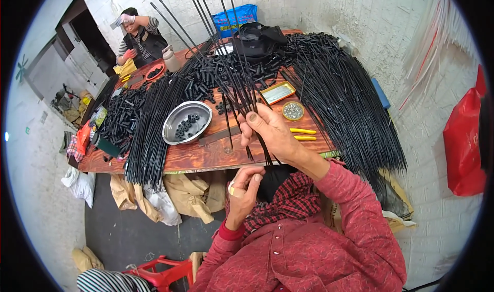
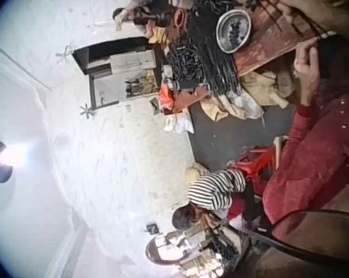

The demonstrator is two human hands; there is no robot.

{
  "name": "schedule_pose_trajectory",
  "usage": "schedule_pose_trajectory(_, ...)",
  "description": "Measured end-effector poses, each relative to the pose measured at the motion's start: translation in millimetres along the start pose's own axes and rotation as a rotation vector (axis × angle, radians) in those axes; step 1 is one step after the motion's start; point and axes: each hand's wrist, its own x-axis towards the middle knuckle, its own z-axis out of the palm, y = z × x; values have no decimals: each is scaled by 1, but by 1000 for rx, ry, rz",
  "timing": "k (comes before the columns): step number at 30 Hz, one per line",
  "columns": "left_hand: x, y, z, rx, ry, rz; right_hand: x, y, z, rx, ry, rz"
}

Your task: Assembling and processing black plastic or rubber strips using pliers at a workbench.

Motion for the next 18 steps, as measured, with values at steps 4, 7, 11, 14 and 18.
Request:
schedule_pose_trajectory(4, -3, 2, 6, 134, -1, 78, -28, 10, 8, 47, 33, 53)
schedule_pose_trajectory(7, -12, 11, 14, 85, -99, 19, -43, 22, 15, 24, 45, 24)
schedule_pose_trajectory(11, -28, -9, 20, 91, -76, -34, -64, 41, 24, 68, 30, 48)
schedule_pose_trajectory(14, -43, -23, 17, 102, -120, -60, -77, 42, 30, 76, 54, 124)
schedule_pose_trajectory(18, -63, -3, 22, -125, -293, -148, -89, 47, 33, 115, 34, 173)
